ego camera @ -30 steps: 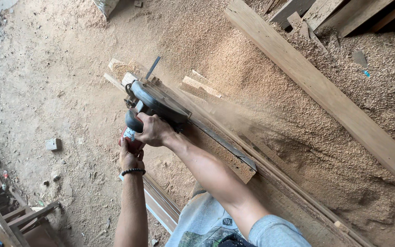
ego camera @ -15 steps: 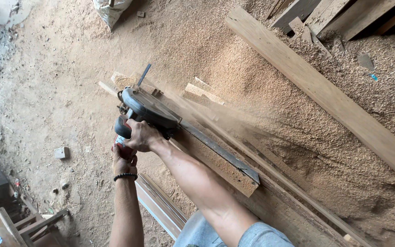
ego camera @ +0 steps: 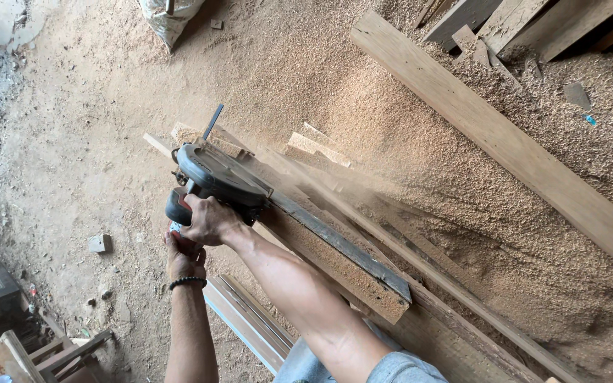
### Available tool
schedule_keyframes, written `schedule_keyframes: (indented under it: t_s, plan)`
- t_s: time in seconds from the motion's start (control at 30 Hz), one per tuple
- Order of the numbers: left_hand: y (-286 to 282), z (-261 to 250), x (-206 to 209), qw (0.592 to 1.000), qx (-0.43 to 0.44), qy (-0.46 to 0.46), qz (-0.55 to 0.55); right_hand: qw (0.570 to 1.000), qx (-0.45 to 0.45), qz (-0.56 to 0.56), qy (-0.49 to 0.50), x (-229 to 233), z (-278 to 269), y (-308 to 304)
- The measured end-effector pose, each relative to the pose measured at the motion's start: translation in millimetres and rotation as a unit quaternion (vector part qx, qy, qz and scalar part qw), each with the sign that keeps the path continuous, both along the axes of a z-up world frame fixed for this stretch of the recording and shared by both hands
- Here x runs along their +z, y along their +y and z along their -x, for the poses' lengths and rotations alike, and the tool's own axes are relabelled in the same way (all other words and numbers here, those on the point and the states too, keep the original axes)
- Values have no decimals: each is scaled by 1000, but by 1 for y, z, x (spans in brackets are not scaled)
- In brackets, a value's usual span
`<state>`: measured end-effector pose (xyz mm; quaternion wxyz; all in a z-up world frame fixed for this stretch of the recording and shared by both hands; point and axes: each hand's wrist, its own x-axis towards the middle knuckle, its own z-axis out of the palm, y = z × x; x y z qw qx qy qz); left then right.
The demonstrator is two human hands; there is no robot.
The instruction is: The person cuts pieces of wood using a circular saw, measuring the wood with a ruler and marking it before making the cuts.
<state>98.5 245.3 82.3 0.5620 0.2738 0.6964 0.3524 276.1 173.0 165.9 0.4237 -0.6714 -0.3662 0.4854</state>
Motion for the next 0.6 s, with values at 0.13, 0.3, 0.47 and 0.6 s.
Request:
schedule_keyframes:
  t_s: [0.13, 0.3, 0.47, 0.6]
  plan:
    - [8, 4, -2, 1000, -19, -9, 1, 1000, 2, -6, 14, 1, 0, 8]
    - [16, 1, 3, 1000, -28, -3, 4, 1000, 1, -6, 16, -2, -2, 19]
    - [22, -3, 5, 999, -49, -2, 2, 1000, 3, -4, 3, 1, -6, 25]
    - [29, -9, 5, 999, -36, 5, -3, 1000, -1, -12, 4, 4, -10, 31]
